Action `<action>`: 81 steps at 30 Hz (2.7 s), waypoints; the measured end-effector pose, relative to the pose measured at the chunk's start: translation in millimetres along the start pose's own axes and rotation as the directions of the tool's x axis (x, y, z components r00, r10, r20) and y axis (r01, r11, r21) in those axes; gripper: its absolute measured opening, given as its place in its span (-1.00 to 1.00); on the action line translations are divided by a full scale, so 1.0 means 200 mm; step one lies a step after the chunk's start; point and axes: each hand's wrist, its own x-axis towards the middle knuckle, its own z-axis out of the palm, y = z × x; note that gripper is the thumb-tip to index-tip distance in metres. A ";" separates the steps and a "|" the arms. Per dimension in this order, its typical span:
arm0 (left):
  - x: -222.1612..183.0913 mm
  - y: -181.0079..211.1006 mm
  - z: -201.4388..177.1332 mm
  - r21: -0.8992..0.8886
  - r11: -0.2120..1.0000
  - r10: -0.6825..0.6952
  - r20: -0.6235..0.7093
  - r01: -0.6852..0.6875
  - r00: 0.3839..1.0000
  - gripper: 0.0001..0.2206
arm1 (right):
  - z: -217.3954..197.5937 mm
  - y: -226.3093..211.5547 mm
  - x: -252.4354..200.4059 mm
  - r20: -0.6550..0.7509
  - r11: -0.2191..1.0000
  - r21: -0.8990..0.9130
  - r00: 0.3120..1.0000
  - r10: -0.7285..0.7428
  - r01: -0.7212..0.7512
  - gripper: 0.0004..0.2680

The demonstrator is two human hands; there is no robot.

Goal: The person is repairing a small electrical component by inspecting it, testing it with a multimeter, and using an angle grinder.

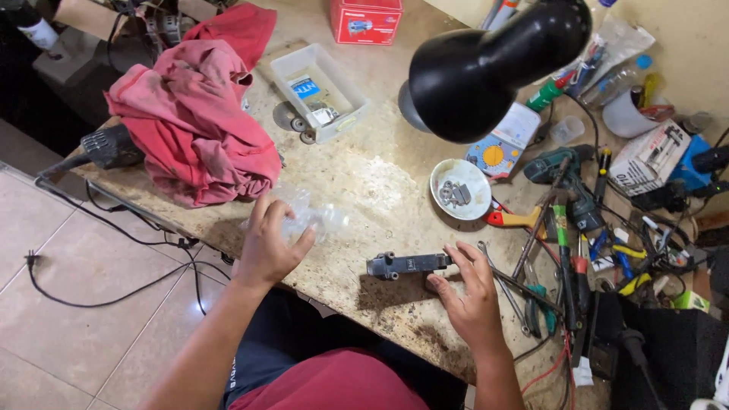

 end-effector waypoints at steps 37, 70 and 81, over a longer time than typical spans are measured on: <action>-0.48 -1.59 0.39 -0.205 0.399 -0.903 0.081 0.893 0.422 -0.09 | -0.03 -0.17 0.03 -0.025 0.958 -0.211 0.981 0.194 -0.195 -0.51; 0.07 -0.41 -0.15 0.342 0.939 0.227 -0.559 -0.027 0.797 -0.49 | 0.89 -0.20 1.58 0.160 0.589 -0.627 0.825 -0.543 0.509 -0.67; 0.07 -0.38 -0.15 0.349 0.937 0.200 -0.551 0.005 0.810 -0.49 | 1.34 -0.30 1.77 0.404 0.862 -0.247 0.856 -0.322 0.442 -0.64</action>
